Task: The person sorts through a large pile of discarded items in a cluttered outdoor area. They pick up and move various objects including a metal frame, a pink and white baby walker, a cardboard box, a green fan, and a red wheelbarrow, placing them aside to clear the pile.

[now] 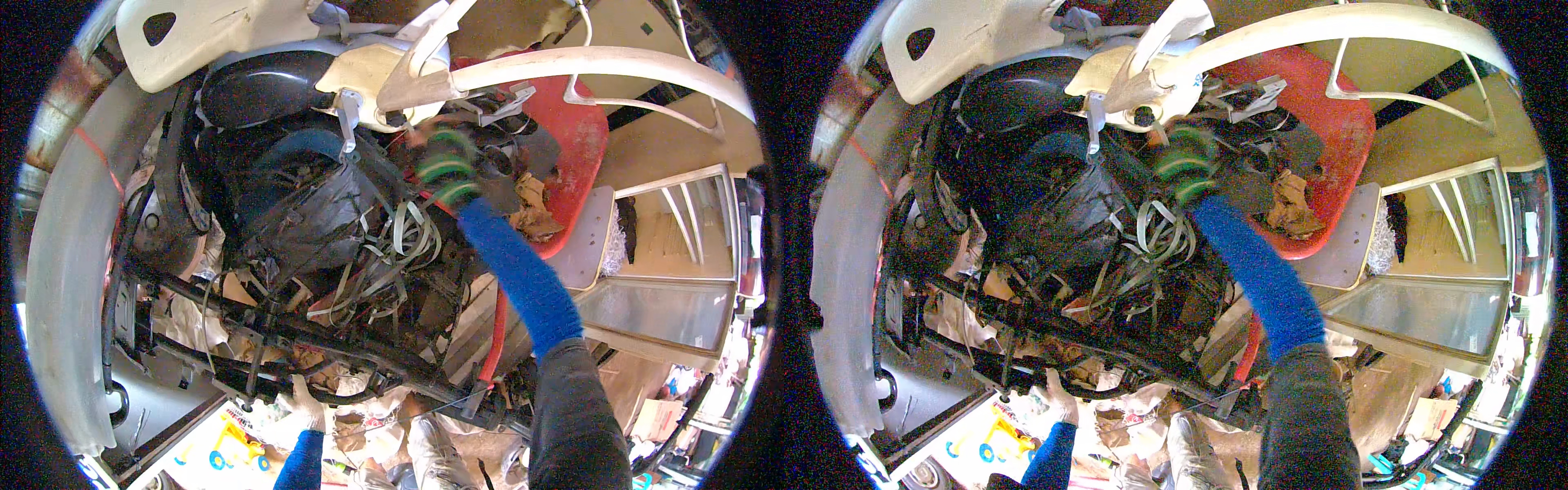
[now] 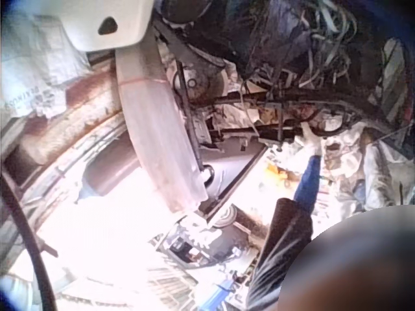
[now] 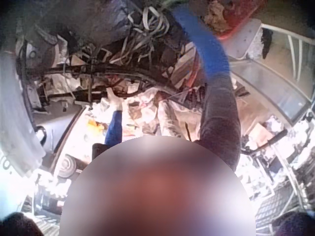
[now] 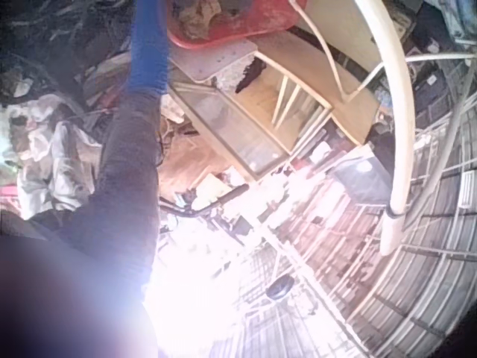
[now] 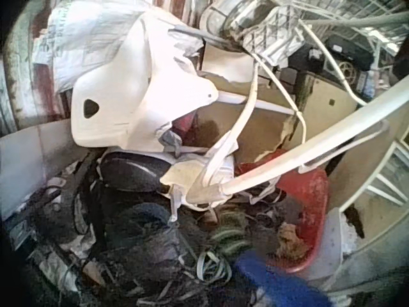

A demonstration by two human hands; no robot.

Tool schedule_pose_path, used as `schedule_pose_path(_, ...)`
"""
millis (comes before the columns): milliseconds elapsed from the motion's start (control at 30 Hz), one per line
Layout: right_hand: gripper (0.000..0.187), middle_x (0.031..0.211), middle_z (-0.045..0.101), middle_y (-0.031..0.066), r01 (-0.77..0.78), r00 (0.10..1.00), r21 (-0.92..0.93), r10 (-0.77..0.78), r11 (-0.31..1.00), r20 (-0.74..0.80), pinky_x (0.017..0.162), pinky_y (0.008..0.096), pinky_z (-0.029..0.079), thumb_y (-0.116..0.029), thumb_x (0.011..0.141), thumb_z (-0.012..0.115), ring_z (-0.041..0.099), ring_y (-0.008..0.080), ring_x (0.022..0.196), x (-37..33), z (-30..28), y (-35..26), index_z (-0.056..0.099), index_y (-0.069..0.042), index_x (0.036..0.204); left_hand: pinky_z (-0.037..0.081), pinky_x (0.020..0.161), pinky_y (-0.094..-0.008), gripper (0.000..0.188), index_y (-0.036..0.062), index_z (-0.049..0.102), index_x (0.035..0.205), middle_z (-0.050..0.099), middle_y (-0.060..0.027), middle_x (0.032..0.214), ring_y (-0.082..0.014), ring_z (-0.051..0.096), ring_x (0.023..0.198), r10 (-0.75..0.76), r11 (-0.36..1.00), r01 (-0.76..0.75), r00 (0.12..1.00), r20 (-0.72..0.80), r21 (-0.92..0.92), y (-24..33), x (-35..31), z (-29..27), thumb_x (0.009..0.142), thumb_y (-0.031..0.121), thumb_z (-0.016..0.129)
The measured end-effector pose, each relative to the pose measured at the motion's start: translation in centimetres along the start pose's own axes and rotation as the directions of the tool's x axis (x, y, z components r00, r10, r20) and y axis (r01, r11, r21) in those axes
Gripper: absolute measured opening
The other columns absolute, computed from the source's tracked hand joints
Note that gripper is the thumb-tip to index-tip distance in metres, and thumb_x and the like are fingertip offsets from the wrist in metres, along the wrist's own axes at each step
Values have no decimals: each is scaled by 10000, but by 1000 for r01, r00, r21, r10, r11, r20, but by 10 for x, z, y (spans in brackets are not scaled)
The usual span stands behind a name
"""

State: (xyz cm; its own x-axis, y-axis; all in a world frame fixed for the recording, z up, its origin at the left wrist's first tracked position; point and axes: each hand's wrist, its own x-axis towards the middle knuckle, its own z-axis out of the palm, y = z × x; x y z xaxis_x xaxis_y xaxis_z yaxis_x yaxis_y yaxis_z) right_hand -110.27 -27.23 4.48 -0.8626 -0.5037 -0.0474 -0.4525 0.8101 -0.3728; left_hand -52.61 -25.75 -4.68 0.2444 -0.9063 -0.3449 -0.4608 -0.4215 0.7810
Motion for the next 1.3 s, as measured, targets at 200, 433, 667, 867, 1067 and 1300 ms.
schedule_pose_path(200,454,1436,568,134,165,915,-871,-402,463,-40,1089,467,428,-320,904,624,537,336,1304,45,-125,73,618,-150,1324,539,872,-349,384,54,573,1260,655,-88,1208,-188,620,1019,-77,978,67,996,-46,-199,-10,3,4,929,114,760)
schedule_pose_path(433,438,1378,602,139,443,888,-694,-385,568,252,1060,468,452,-327,899,641,567,338,1261,107,-155,56,634,-146,1297,532,942,-361,469,41,531,1343,651,-122,1267,-204,630,1075,-27,895,51,998,58,-443,-65,34,4,933,101,751)
schedule_pose_path(667,423,1320,636,144,525,851,-570,-406,633,333,1032,470,476,-335,894,658,598,340,1218,97,-203,59,650,-141,1270,525,892,-368,468,62,527,1349,660,-101,1202,-195,630,1009,-62,891,76,997,47,-447,-59,21,3,944,139,749)
schedule_pose_path(867,411,1270,665,148,516,856,-616,-380,595,350,1007,471,496,-342,890,672,625,342,1181,85,-191,56,663,-138,1247,518,852,-353,461,73,538,1323,659,-78,1161,-192,622,973,-28,920,38,999,30,-389,-48,16,10,935,179,764)
schedule_pose_path(1067,399,1221,694,152,515,856,-639,-308,571,415,982,472,517,-348,886,687,651,344,1145,37,-171,51,677,-134,1223,496,899,-348,410,19,536,1250,631,-102,1159,-186,579,1011,55,922,-23,996,71,-386,-36,12,9,946,193,748)
schedule_pose_path(1300,338,1070,737,152,461,888,-686,-288,563,359,882,494,560,-338,861,720,703,358,1011,10,-133,85,728,-106,1107,491,899,-341,459,13,496,1281,613,-91,1156,-166,558,1008,-11,904,50,996,94,-424,-14,0,6,937,173,754)
